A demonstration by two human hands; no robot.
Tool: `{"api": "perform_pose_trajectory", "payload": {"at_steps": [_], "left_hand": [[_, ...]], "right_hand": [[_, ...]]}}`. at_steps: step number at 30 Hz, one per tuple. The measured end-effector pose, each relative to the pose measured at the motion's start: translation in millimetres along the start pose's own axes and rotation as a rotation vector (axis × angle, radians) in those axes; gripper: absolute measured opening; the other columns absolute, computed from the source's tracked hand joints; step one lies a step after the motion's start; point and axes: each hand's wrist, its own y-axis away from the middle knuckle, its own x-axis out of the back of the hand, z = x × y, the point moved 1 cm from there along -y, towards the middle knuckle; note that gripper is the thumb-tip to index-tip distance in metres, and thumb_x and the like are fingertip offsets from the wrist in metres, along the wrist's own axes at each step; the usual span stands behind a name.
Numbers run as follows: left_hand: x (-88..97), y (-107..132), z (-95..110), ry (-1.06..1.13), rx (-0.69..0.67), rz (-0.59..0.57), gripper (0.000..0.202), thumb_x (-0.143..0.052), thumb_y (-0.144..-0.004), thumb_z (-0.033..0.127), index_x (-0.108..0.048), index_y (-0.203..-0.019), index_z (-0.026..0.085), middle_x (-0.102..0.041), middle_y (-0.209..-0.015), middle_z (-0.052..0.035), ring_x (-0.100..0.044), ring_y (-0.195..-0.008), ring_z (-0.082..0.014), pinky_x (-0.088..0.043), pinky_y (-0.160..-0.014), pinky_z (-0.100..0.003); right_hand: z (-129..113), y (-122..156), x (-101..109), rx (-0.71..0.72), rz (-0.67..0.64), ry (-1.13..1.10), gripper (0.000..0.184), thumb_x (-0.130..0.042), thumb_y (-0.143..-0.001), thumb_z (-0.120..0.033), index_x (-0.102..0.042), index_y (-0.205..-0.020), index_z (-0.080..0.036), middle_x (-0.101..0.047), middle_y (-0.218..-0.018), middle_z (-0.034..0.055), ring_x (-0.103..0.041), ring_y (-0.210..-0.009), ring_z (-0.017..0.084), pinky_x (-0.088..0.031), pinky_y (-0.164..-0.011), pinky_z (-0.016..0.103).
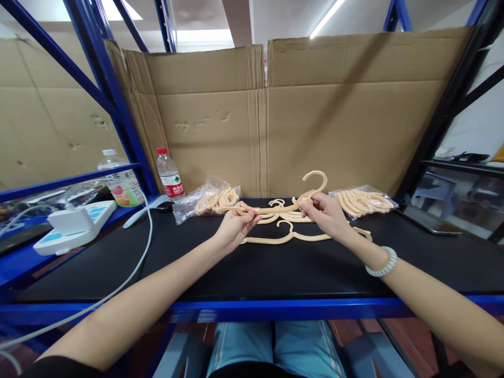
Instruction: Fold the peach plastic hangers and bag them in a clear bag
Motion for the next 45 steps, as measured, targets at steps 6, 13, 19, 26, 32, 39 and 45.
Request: {"api": "perform_pose_trajectory", "payload": {"at_steps": [6,13,19,26,32,39,45], "left_hand": [[-1.1,4.9,-1.4,-0.122,0.122,-0.036,0.010,-0.067,-0.075,0.008,-0.057,-0.072,0.010,-0.066,-0.080,-0.0071,-0.063,-0.061,-0.0087,-0.054,-0.063,-0.019],[-18.0,36.5,0.3,-0.703,-0.353,-0.329,0.009,-0.071,-0.068,0.013,-0.066,-0.072,0.020,-0.064,-0.084,-0.0090,-0.058,-0.094,-0.0239,-0.045,-0.090,-0.035],[-14.9,34.8,2.2,-1.078,-0.602,-0.416,0.035,-0.072,-0.067,0.017,-0.065,-0.100,0.024,-0.062,-0.106,-0.0092,-0.054,-0.105,-0.0271,-0.039,-0.091,-0.033],[-1.1,26.6,-10.3,-1.580,-0.683,-0.615,0.011,-0.058,-0.079,0.016,-0.063,-0.085,0.023,-0.064,-0.081,-0.0030,-0.058,-0.071,-0.0179,-0.035,-0.062,-0.024],[-0.9,26.0,-10.6,-1.698,-0.712,-0.584,0.004,-0.057,-0.081,0.023,-0.060,-0.079,0.021,-0.063,-0.080,-0.0035,-0.059,-0.072,-0.0181,-0.034,-0.057,-0.024],[-3.3,26.2,-8.4,-1.825,-0.591,-0.542,0.009,-0.051,-0.084,0.023,-0.058,-0.088,0.020,-0.062,-0.092,-0.0028,-0.059,-0.084,-0.0178,-0.042,-0.066,-0.025],[-3.7,25.4,-8.1,-1.869,-0.588,-0.537,0.011,-0.049,-0.085,0.023,-0.058,-0.089,0.019,-0.061,-0.096,-0.0033,-0.058,-0.088,-0.0176,-0.045,-0.070,-0.026]], "right_hand": [[8.3,-5.5,7.8,-0.070,0.055,-0.139,0.024,-0.059,-0.082,-0.039,-0.053,-0.086,-0.017,-0.056,-0.057,-0.0020,-0.044,-0.045,0.008,-0.035,-0.043,0.022],[10.6,-10.3,13.4,-0.128,-0.023,-0.134,0.027,-0.061,-0.079,-0.043,-0.059,-0.078,-0.016,-0.055,-0.062,-0.0002,-0.048,-0.052,0.010,-0.039,-0.048,0.024],[12.8,-7.5,1.1,-0.309,-0.282,-0.106,0.027,-0.068,-0.069,-0.040,-0.063,-0.067,-0.014,-0.060,-0.061,0.0015,-0.054,-0.057,0.012,-0.041,-0.052,0.025],[29.0,-0.4,-3.5,-0.405,-0.563,-0.084,0.027,-0.073,-0.063,-0.032,-0.058,-0.078,-0.015,-0.064,-0.061,0.0004,-0.056,-0.054,0.012,-0.037,-0.047,0.022],[35.0,-2.4,-1.5,-0.303,-0.477,0.235,0.032,-0.072,-0.063,-0.026,-0.057,-0.089,-0.016,-0.066,-0.066,0.0003,-0.058,-0.056,0.013,-0.041,-0.053,0.024],[23.2,-4.6,8.2,-0.291,-0.634,0.494,0.038,-0.072,-0.066,-0.037,-0.063,-0.095,-0.015,-0.067,-0.081,0.0032,-0.056,-0.064,0.014,-0.038,-0.055,0.024],[19.7,-1.6,5.6,-0.266,-0.778,0.535,0.026,-0.069,-0.068,-0.029,-0.067,-0.090,-0.016,-0.066,-0.079,0.0028,-0.055,-0.063,0.014,-0.037,-0.055,0.024]]}}
